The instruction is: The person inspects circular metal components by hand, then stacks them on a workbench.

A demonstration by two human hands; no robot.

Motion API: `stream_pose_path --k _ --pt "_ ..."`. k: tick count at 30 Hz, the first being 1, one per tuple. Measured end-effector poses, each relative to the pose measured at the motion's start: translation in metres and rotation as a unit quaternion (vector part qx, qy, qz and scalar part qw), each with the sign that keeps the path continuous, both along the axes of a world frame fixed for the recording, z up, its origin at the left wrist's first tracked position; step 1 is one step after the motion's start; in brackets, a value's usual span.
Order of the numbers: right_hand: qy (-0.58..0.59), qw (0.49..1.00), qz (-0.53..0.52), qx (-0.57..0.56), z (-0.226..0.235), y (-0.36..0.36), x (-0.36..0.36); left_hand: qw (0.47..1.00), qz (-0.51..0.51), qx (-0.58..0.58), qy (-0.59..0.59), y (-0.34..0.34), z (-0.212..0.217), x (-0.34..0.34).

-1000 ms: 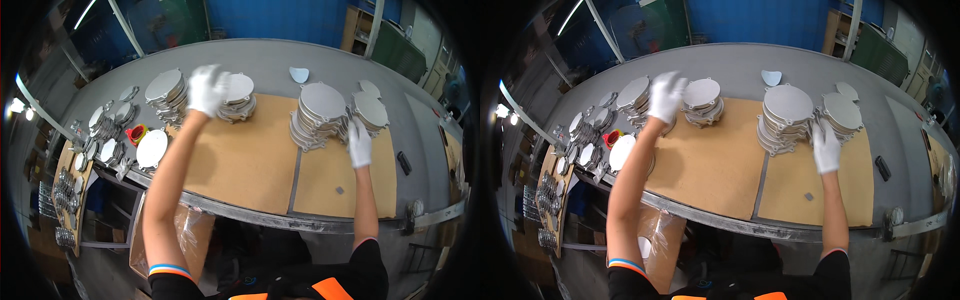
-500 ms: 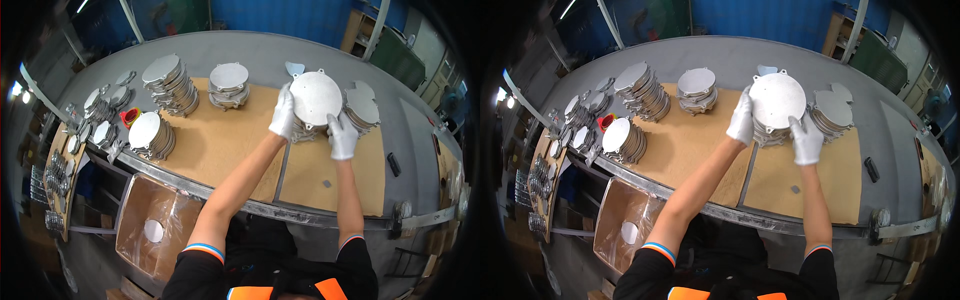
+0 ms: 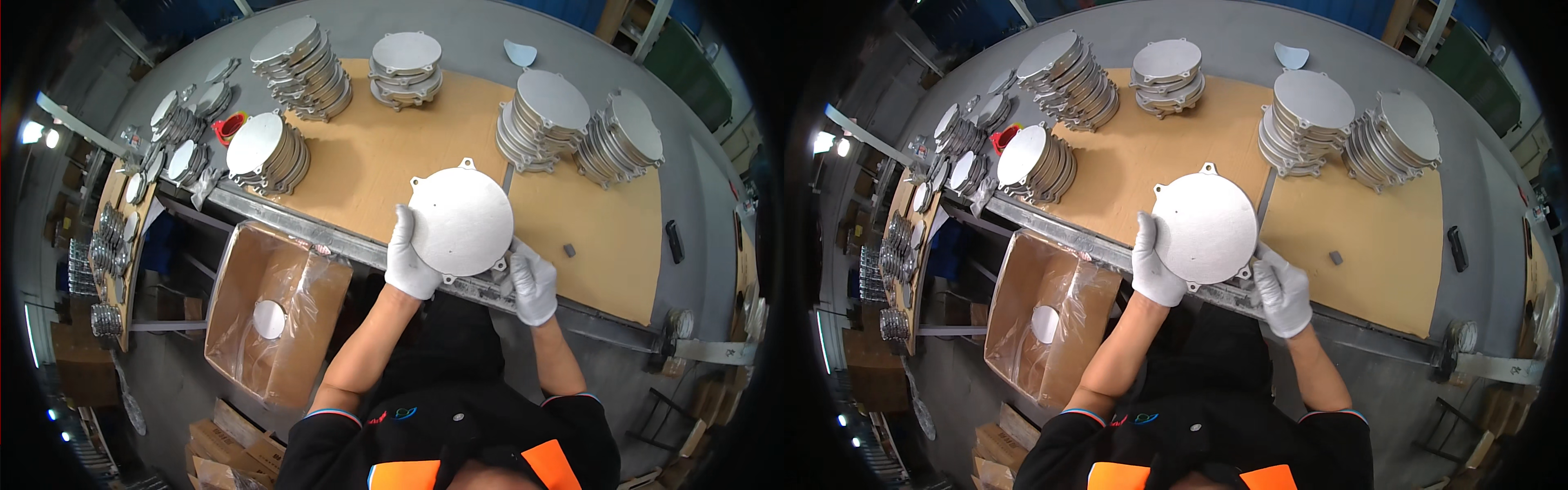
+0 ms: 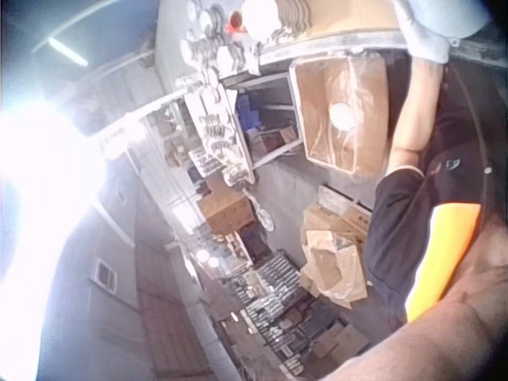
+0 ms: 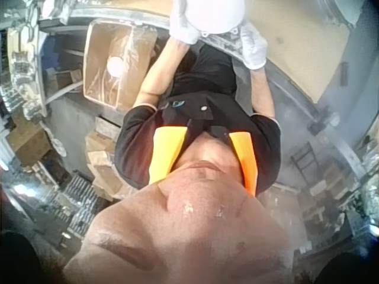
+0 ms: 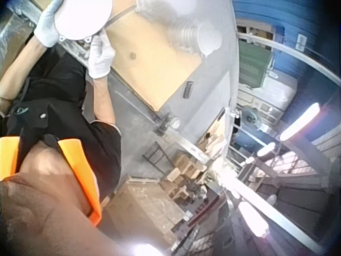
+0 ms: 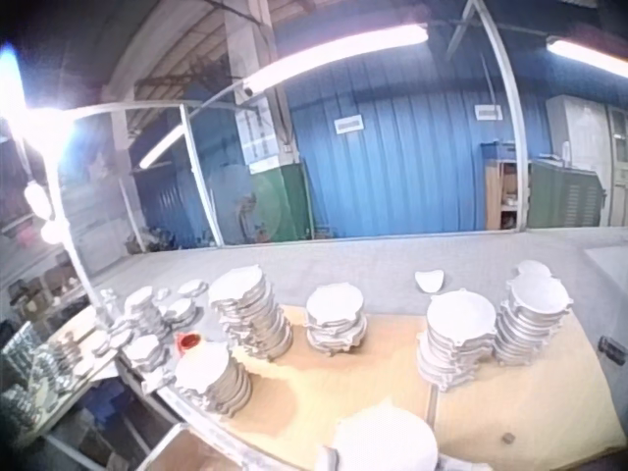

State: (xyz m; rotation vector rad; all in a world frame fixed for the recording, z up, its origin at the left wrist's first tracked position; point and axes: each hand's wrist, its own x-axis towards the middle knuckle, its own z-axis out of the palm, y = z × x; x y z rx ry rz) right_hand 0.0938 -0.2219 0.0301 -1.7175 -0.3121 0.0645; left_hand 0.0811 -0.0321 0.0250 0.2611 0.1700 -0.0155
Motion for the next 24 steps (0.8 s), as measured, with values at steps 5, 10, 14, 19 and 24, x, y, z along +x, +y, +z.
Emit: stream_pose_path --k 5,10,14,19,24 --pt "-0.282 0.883 -0.170 -0.334 -0.021 -0.061 0.038 0.998 -0.030 0.040 0.049 0.020 -0.018 -0.006" --pt "-0.111 0.788 -0.217 -0.565 -0.043 -0.102 0.047 0.985 -0.058 0.161 0.037 0.035 -0.023 0.017" --pt "-0.099 0.834 -0.152 -0.522 -0.045 -0.103 0.038 0.951 -0.100 0.276 0.100 0.046 -0.023 0.033" --pt "0.014 0.957 -0.120 -0.262 -0.033 -0.078 0.035 0.908 -0.133 0.384 0.107 0.055 -0.026 0.042" --pt "-0.301 0.914 0.009 -0.271 -0.031 -0.019 0.045 0.859 -0.119 0.482 0.124 0.064 -0.036 0.050"
